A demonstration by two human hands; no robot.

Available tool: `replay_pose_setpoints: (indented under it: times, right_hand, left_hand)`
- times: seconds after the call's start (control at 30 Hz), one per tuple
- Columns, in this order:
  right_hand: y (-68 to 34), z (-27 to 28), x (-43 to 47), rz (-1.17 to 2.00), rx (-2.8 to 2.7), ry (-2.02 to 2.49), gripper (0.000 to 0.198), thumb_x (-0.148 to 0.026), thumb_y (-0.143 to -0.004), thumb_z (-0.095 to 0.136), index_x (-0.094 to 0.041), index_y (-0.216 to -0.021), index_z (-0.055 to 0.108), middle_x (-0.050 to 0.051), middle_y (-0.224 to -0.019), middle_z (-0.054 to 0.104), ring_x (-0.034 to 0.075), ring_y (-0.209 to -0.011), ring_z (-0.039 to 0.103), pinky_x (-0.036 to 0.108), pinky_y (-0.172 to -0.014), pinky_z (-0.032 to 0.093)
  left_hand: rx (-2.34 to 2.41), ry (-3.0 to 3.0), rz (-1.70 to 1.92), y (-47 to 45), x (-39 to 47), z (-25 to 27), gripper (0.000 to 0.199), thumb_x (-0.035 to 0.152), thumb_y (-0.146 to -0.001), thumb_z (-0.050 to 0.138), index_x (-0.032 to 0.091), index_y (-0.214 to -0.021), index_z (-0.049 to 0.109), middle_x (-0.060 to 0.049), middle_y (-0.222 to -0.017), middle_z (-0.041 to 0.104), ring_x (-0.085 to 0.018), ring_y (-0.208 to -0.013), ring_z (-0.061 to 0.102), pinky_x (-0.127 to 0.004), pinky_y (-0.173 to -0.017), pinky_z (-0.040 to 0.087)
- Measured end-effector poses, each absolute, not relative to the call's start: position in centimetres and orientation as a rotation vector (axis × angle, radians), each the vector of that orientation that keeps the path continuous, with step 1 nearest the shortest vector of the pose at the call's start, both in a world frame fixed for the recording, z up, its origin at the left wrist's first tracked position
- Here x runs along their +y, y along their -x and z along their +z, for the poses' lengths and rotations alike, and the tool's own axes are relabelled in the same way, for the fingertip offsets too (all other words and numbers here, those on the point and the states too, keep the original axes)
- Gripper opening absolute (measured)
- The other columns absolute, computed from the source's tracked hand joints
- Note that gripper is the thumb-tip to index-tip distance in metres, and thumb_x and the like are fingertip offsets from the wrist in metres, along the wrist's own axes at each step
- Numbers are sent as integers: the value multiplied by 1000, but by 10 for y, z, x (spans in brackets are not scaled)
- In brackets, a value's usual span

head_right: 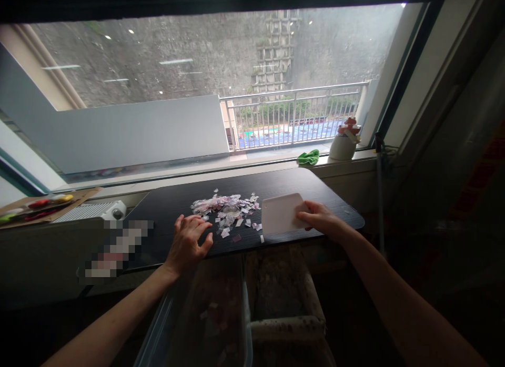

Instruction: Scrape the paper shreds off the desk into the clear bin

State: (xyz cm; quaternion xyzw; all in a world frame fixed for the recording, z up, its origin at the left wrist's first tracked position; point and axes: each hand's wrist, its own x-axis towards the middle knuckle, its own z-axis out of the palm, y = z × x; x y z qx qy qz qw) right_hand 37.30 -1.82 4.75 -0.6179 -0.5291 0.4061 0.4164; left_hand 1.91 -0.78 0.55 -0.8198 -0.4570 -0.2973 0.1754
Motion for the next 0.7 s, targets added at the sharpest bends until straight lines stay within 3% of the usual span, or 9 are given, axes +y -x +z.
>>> replay_pose_setpoints:
  times: [0.17, 0.43, 0.7]
  right_hand:
    - [-367, 41, -14, 1065, -1350, 1540, 20, -28, -62, 67, -17, -78, 64, 2, -70, 66, 14, -61, 58, 22, -45, 44]
    - [-378, 35, -16, 1190, -1427, 1438, 36, -38, -59, 73, -15, -86, 67, 4, -74, 69, 15, -61, 60, 23, -47, 45]
    - [-362, 35, -15, 1106, -1362, 1493, 24, -32, -61, 71, -18, -80, 66, 2, -70, 68, 14, -60, 60, 22, -45, 45]
  left_hand:
    - [-1287, 2320, -838, -19, -8, 6, 18, 26, -84, 50, 18, -94, 63, -8, -94, 66, -29, -107, 55, -59, -106, 26]
    - [-1311, 2335, -849, -20, -9, 7, 17, 25, -83, 50, 20, -93, 64, -7, -93, 66, -29, -107, 54, -59, -107, 25]
    - [-1323, 2336, -860, -20, -9, 8, 17, 24, -83, 50, 21, -92, 64, -8, -93, 66, -29, -106, 54, -60, -107, 26]
